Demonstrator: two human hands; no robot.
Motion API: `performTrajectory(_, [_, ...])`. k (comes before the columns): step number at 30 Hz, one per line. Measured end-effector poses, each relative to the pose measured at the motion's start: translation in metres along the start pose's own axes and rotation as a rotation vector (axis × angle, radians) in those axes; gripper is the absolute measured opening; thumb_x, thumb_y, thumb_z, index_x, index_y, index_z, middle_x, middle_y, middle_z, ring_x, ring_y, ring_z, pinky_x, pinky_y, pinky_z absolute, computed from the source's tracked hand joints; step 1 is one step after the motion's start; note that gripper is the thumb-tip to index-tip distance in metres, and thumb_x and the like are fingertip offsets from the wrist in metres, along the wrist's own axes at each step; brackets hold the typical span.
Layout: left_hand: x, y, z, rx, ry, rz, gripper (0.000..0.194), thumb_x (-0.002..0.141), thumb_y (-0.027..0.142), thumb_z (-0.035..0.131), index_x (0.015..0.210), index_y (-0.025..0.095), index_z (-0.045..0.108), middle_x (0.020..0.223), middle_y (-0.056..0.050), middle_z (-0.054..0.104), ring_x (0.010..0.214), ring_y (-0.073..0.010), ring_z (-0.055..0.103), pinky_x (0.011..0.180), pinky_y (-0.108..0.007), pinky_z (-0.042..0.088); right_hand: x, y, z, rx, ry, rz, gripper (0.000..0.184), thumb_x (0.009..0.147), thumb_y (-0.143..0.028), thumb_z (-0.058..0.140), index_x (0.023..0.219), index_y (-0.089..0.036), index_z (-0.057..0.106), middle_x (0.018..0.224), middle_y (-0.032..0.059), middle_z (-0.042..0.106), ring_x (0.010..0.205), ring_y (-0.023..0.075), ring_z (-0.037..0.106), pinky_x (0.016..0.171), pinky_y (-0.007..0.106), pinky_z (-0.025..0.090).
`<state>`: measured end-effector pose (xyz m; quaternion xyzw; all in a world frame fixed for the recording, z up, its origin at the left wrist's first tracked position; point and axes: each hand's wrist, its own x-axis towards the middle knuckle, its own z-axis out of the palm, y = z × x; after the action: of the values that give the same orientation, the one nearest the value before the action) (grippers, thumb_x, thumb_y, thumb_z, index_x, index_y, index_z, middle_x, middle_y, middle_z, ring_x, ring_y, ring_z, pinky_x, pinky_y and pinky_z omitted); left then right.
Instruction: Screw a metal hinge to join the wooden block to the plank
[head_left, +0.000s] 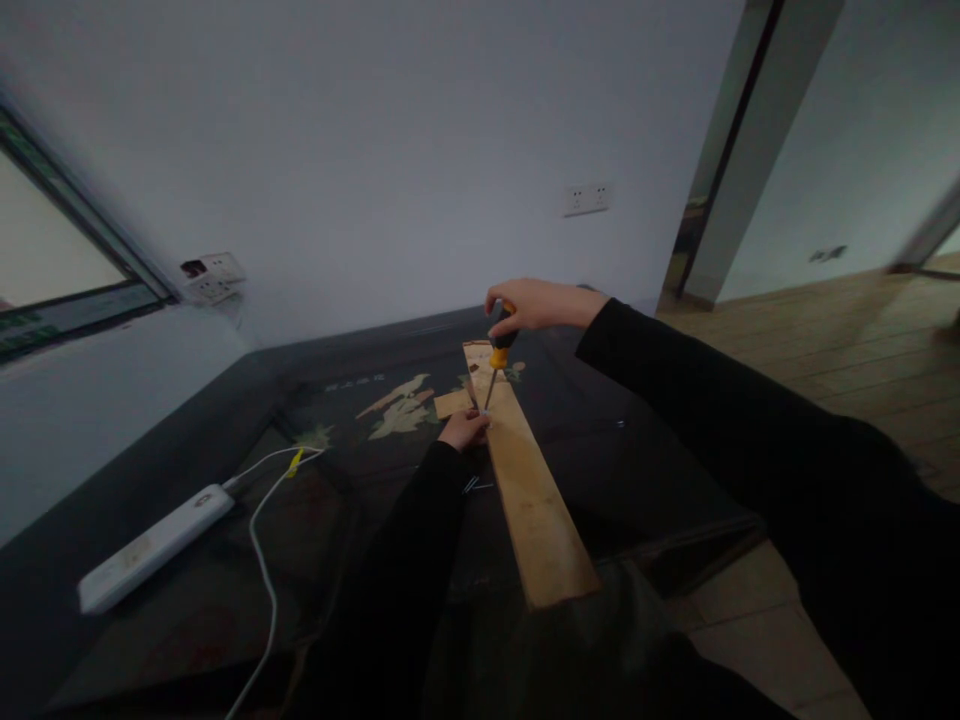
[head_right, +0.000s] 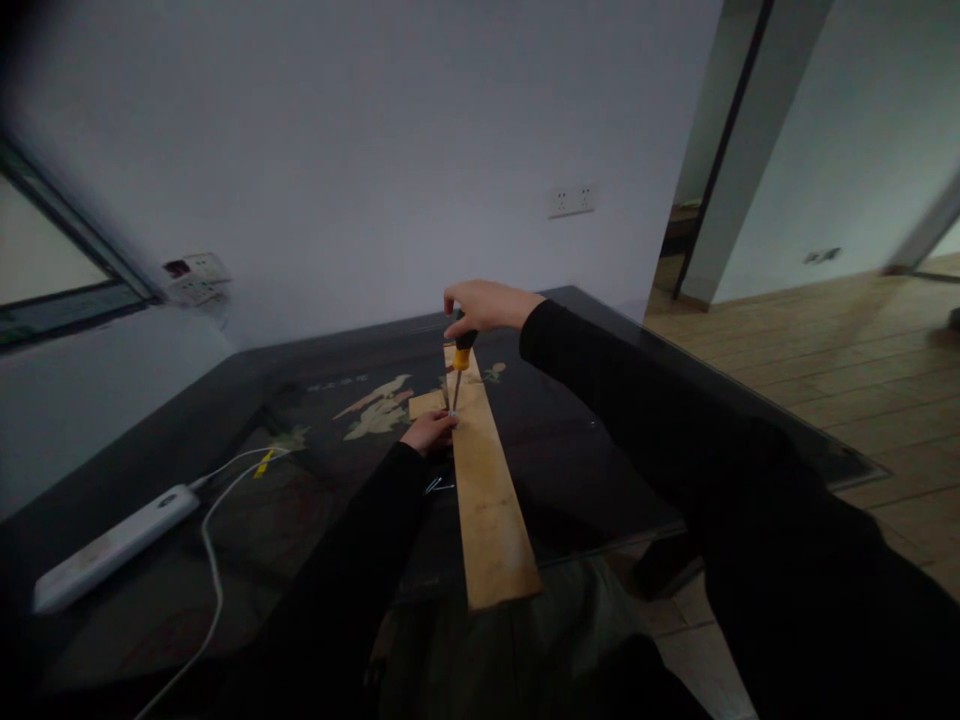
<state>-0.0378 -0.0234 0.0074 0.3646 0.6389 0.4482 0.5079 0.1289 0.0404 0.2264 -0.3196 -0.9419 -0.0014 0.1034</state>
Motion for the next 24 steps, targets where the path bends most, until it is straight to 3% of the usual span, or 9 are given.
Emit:
performTrajectory(3, [0.001,0.001,0.0,-0.007,0.013,-0.016,0.014,0.074,0.017,0.071,0.085,0.011,0.064,0.065,-0.004,0.067,0.06,-0.0133,0.066,0.056,-0.02,0.054,-0.001,0.002,-0.006,0.01,-0.046,-0.062,0.045,0.077,-0.024,0.066,0.121,-0.015,0.061,0.11,0.0108,0.065,0.09,0.019,0.057,0.072,0.028,0.037])
performTrajectory(6, [0.001,0.001,0.0,-0.009,0.02,-0.024,0.016,0.074,0.017,0.072,0.086,0.011,0.064,0.065,-0.005,0.067,0.06,-0.0135,0.066,0.056,-0.02,0.054,-0.002,0.0,-0.004,-0.02,-0.059,-0.071,0.032,0.081,-0.019,0.059,0.112,-0.014,0.065,0.105,0.0103,0.067,0.087,0.0182,0.057,0.071,0.028,0.037])
performTrajectory(9, [-0.001,0.001,0.0,-0.016,0.018,-0.025,0.014,0.074,0.017,0.071,0.085,0.011,0.064,0.066,-0.005,0.068,0.06,-0.0133,0.066,0.057,-0.02,0.054,-0.003,-0.007,0.004,-0.076,-0.001,-0.018,0.027,0.088,-0.027,0.053,0.107,-0.015,0.068,0.102,0.0113,0.068,0.088,0.0198,0.059,0.069,0.029,0.036])
performTrajectory(15, [-0.004,0.003,0.0,-0.018,-0.001,-0.015,0.004,0.077,0.013,0.066,0.081,0.011,0.064,0.065,-0.004,0.067,0.057,-0.011,0.063,0.055,-0.019,0.052,-0.004,-0.019,0.015,-0.166,0.153,0.21,0.054,0.094,-0.054,0.036,0.103,-0.012,0.07,0.1,0.0183,0.068,0.089,0.0257,0.061,0.069,0.033,0.038])
performTrajectory(18, [-0.004,0.004,0.0,-0.031,0.0,-0.02,0.003,0.077,0.012,0.066,0.079,0.011,0.064,0.066,-0.004,0.066,0.056,-0.0112,0.062,0.056,-0.02,0.053,-0.004,-0.012,0.009,-0.087,0.072,0.171,0.05,0.089,-0.055,0.048,0.11,-0.015,0.067,0.103,0.0154,0.067,0.086,0.0228,0.061,0.068,0.031,0.038])
performTrajectory(21, [-0.004,0.004,0.001,-0.039,0.004,-0.034,0.002,0.078,0.011,0.065,0.077,0.012,0.063,0.067,-0.004,0.066,0.058,-0.0117,0.063,0.057,-0.021,0.053,-0.006,-0.003,-0.004,0.028,-0.1,0.038,0.044,0.084,-0.039,0.061,0.123,-0.018,0.059,0.108,0.0102,0.066,0.077,0.0156,0.058,0.064,0.027,0.038])
performTrajectory(24, [-0.003,0.004,0.001,-0.035,0.011,-0.037,0.006,0.076,0.012,0.068,0.077,0.012,0.062,0.067,-0.003,0.065,0.058,-0.0117,0.063,0.057,-0.021,0.053,-0.006,0.002,-0.011,0.055,-0.177,-0.039,0.04,0.084,-0.023,0.059,0.124,-0.019,0.059,0.107,0.0079,0.066,0.074,0.0129,0.057,0.064,0.026,0.038])
